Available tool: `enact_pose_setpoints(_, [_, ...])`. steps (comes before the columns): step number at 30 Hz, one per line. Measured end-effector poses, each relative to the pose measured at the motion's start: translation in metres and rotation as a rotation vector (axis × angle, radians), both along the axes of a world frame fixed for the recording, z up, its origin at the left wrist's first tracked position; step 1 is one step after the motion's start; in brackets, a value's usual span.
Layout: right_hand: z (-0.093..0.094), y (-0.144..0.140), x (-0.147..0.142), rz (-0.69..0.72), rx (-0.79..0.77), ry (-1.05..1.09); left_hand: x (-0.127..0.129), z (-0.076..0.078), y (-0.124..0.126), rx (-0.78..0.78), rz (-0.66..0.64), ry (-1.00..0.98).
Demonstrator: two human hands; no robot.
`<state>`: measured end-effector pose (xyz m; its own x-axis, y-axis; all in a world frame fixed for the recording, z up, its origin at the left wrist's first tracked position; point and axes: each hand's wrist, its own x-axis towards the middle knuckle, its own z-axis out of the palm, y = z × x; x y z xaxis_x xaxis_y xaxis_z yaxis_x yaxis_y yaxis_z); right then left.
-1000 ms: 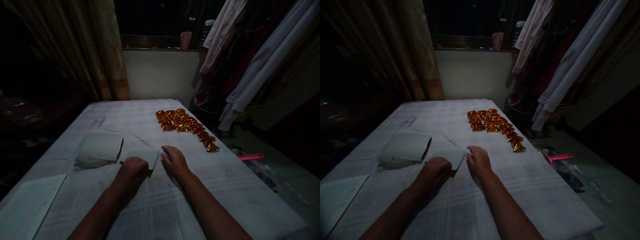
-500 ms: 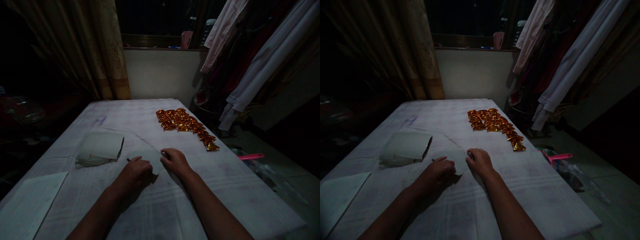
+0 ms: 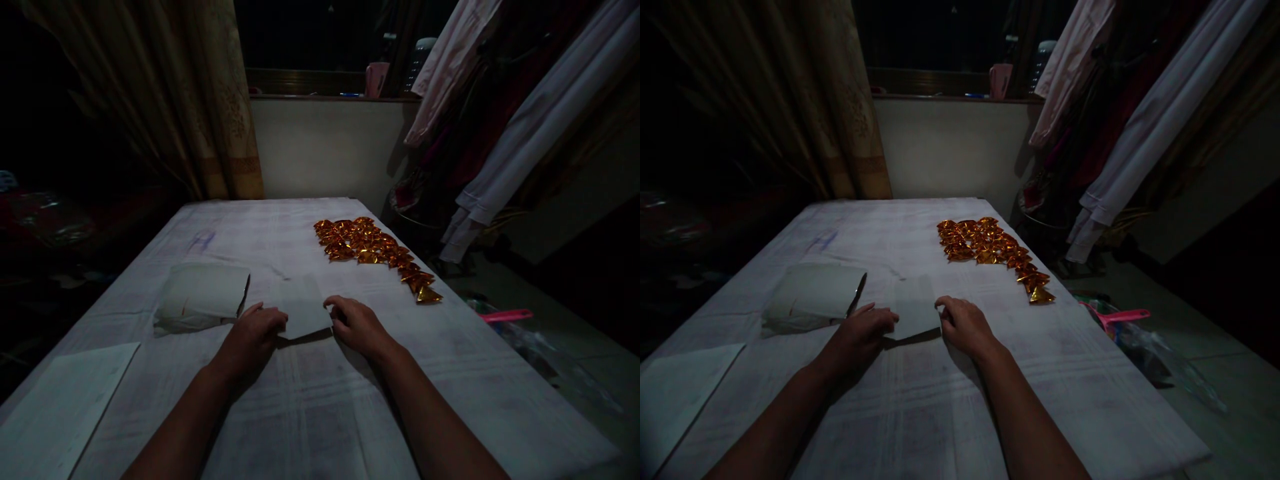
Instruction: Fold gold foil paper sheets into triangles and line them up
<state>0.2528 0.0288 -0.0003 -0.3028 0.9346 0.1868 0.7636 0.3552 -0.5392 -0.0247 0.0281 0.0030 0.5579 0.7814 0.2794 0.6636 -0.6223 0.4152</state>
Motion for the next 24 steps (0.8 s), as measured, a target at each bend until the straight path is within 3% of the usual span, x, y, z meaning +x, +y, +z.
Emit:
enact_pose_setpoints(7, [-0.010,0.005,0.004,0.117,0.177,-0.011,0.000,0.007,-0.001,-0.057,0.013,-0.106])
enact_pose_setpoints(11, [-0.007,0.006,0.007,0.216,0.121,0.129,0.001,0.010,-0.002,-0.141,0.100,-0.182])
enact_pose_setpoints(14, [0.000,0.003,0.006,0.265,-0.028,0.318,0.004,0.012,-0.003,-0.224,0.208,-0.234])
enact_pose_setpoints(17, [0.006,-0.002,0.001,0.195,-0.166,0.311,0.009,0.014,-0.005,-0.278,0.269,-0.187])
enact_pose_setpoints(19, [0.008,-0.003,-0.005,0.106,-0.171,0.212,0.011,0.016,-0.006,-0.290,0.291,-0.090])
enact_pose_setpoints(24, [0.010,-0.001,-0.021,-0.065,-0.148,-0.013,0.011,0.012,-0.005,-0.111,0.311,0.115])
